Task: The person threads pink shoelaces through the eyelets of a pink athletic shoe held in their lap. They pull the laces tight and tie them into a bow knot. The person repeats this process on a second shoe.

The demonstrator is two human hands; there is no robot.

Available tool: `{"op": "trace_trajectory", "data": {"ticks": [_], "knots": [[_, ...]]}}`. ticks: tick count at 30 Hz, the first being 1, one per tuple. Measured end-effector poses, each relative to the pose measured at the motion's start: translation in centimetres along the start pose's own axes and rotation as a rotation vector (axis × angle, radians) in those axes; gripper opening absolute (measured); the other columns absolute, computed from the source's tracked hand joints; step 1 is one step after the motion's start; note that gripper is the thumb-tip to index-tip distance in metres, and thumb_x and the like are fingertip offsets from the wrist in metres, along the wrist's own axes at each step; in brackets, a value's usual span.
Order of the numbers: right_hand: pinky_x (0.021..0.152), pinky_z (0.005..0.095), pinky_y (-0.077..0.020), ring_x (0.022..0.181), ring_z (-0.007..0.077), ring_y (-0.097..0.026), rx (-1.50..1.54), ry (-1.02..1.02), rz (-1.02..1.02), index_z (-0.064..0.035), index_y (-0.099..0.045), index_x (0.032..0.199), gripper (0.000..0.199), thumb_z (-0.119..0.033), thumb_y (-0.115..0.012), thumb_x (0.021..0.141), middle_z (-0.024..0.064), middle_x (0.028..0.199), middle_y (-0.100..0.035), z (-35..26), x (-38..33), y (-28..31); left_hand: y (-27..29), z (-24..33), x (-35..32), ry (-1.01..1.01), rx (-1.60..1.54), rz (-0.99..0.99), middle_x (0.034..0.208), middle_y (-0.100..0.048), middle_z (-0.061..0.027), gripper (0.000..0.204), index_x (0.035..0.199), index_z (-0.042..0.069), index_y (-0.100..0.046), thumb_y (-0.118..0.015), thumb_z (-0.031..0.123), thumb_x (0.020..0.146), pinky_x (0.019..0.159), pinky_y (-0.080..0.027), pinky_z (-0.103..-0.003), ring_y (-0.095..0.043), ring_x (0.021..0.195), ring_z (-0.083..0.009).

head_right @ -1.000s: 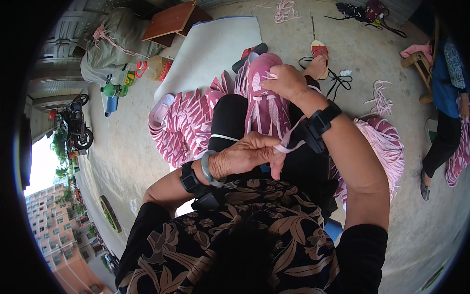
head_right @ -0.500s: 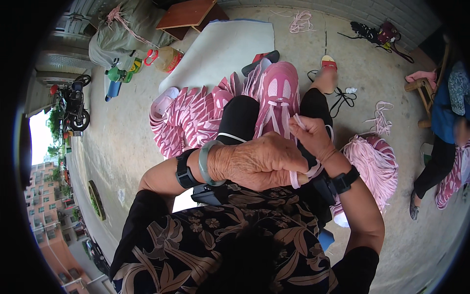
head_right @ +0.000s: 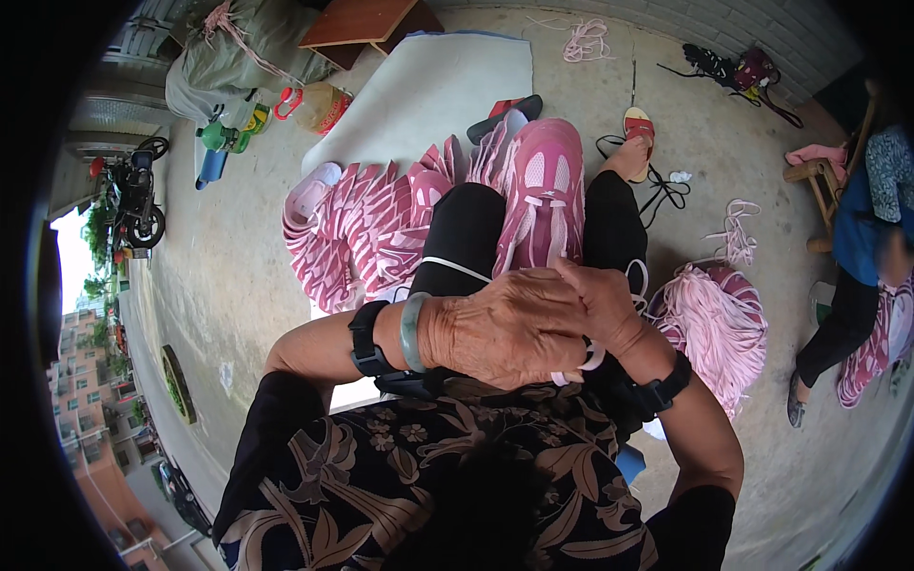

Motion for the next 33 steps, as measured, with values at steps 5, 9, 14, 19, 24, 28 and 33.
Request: {"op": "trace_trajectory", "data": {"ticks": [5, 9, 14, 19, 24, 28, 33], "knots": [[0.070, 0.0282, -0.0482, 0.076, 0.0189, -0.058, 0.053, -0.325, 0.192, -0.0091, -0.044, 0.131, 0.044, -0.015, -0.053, 0.089, 0.0086, 0.083, -0.059, -1.0, 1.8, -1.2, -1.7, -0.8, 1.7, -0.157, -0.113, -0.024, 0.080, -0.058, -0.0112, 0.023, 0.078, 0.002, -0.059, -0.066, 0.013, 0.060, 0.067, -0.047, -0.039, -0.058, 0.073, -0.0283], [0.066, 0.0269, -0.0472, 0.074, 0.0156, -0.059, 0.193, -0.123, 0.136, -0.0066, -0.058, 0.099, 0.016, -0.010, -0.057, 0.084, 0.0092, 0.080, -0.059, -2.2, 2.4, -0.5, 0.1, -1.4, 1.0, -0.061, 0.237, -0.036, 0.079, -0.052, -0.0077, 0.026, 0.083, 0.005, -0.054, -0.068, 0.017, 0.065, 0.062, -0.045, -0.034, -0.054, 0.069, -0.0227], [0.049, 0.0316, -0.0427, 0.052, 0.0198, -0.055, -0.085, -0.352, 0.089, -0.0017, -0.056, 0.076, 0.007, -0.007, -0.061, 0.075, 0.0116, 0.061, -0.055, 2.6, -4.4, 5.0, 3.9, -2.3, -3.0, 0.166, 0.266, 0.010, 0.066, -0.051, -0.0061, 0.026, 0.083, 0.007, -0.055, -0.072, 0.022, 0.071, 0.050, -0.042, -0.033, -0.054, 0.057, -0.0225], [0.055, 0.0400, -0.0446, 0.062, 0.0358, -0.057, -0.699, -0.599, 0.200, -0.0039, -0.056, 0.075, 0.007, -0.010, -0.057, 0.072, 0.0186, 0.068, -0.057, 8.5, -14.8, 14.7, 7.2, -4.7, -12.6, 0.667, 0.097, 0.111, 0.061, -0.051, -0.0018, 0.019, 0.085, 0.006, -0.056, -0.073, 0.008, 0.076, 0.048, -0.036, -0.024, -0.048, 0.050, -0.0111], [0.070, 0.0416, -0.0476, 0.078, 0.0336, -0.060, -0.817, -0.581, -0.020, -0.0077, -0.062, 0.084, 0.018, -0.014, -0.060, 0.067, 0.0157, 0.084, -0.062, 10.3, -16.5, 15.3, 15.2, -8.1, -24.7, 1.129, 0.001, 0.634, 0.070, -0.051, 0.0078, 0.009, 0.083, 0.004, -0.059, -0.054, 0.007, 0.090, 0.054, -0.033, -0.018, -0.040, 0.062, -0.0010], [0.091, 0.0440, -0.0393, 0.107, 0.0331, -0.050, -0.843, -0.416, -0.050, -0.0081, -0.063, 0.104, 0.037, -0.012, -0.059, 0.068, 0.0140, 0.114, -0.054, 7.2, -10.3, 9.8, 16.1, -9.4, -26.4, 1.473, 0.956, -0.012, 0.073, -0.063, -0.0081, 0.012, 0.091, 0.006, -0.060, -0.063, 0.014, 0.081, 0.057, -0.046, -0.036, -0.062, 0.065, -0.0249], [0.094, 0.0442, -0.0381, 0.099, 0.0305, -0.054, -0.615, -0.128, 0.186, -0.0016, -0.057, 0.110, 0.037, -0.003, -0.056, 0.073, 0.0140, 0.107, -0.058, 2.6, -1.7, 2.8, 7.3, -8.8, -15.6, 0.801, 0.533, 0.262, 0.104, -0.059, -0.0194, 0.034, 0.112, 0.004, -0.055, -0.057, -0.001, 0.078, 0.075, -0.051, -0.035, -0.061, 0.091, -0.0360]]}}
Point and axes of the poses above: each hand's wrist, its own x-axis towards the middle knuckle, its own y-axis out of the back of the hand, z = x × y, the point moved 4 cm from there along x, towards the middle knuckle
